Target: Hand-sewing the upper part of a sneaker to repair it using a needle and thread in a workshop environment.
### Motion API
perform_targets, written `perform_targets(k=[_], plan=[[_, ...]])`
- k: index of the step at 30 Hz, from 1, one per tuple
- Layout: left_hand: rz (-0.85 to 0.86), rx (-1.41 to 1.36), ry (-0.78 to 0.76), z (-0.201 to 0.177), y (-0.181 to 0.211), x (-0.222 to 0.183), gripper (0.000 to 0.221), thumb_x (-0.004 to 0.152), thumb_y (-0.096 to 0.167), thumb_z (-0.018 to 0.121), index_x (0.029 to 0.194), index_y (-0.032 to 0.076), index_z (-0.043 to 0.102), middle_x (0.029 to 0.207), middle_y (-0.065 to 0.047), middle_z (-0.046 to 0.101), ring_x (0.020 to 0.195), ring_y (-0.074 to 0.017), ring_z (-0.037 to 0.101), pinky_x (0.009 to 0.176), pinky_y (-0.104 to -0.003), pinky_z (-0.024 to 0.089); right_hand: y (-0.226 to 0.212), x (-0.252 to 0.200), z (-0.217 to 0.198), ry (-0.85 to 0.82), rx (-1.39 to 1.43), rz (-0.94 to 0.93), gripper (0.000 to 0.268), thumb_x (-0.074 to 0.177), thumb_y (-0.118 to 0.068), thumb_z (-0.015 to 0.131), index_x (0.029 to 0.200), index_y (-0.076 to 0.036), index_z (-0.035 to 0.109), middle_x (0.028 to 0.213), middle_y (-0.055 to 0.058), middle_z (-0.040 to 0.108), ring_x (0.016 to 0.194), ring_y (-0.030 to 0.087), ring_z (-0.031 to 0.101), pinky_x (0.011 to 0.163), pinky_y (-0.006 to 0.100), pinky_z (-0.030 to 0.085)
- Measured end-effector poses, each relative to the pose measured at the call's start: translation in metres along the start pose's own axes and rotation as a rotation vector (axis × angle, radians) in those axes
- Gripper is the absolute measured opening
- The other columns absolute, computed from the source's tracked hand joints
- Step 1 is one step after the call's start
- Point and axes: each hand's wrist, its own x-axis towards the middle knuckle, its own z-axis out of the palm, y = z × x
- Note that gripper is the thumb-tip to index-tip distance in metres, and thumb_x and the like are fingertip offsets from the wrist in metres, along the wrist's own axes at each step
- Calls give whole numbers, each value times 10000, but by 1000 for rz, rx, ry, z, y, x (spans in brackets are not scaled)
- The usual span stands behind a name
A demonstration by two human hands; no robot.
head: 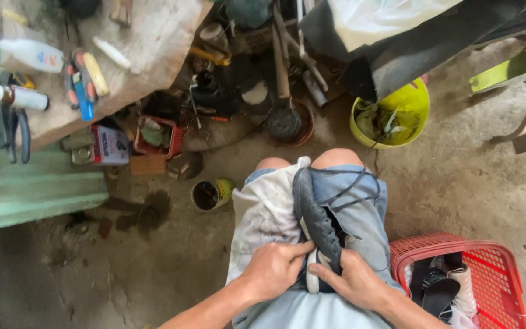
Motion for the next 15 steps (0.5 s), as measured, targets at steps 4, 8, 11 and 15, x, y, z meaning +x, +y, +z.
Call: perform_targets(k=[4,8,11,15], plan=[[-106,-160,0,-13,-1,-4,413,921,129,507,1247,175,757,1195,4,774,1040,-172,765,815,-321,571,-11,1,0,-2,-6,27,280,943,-305,733,720,-162,641,685,-69,679,663,79,582,657,289,530],[-78,28,-84,-30,-6,-11,232,1000,269,544,1173,173,664,1033,-52,733,941,-290,705,783,-397,522,-6,-6,5,-11,-46,190,296,909,-403,788,859,-140,662,775,-77,635,752,58,529,677,288,508],[-16,284,-21,-21,-23,-18,190,1029,345,543,1028,168,613,834,-99,727,728,-410,668,596,-535,464,-11,-17,-6,167,-29,230,255,871,-342,779,1040,-152,757,872,-51,730,712,82,652,704,264,561],[12,546,-15,-4,-42,-21,112,918,63,473,993,119,535,833,-116,615,708,-414,615,513,-580,416,1,-50,-57,643,-110,259,160,894,-140,727,788,-33,781,971,24,758,740,109,689,635,256,544]])
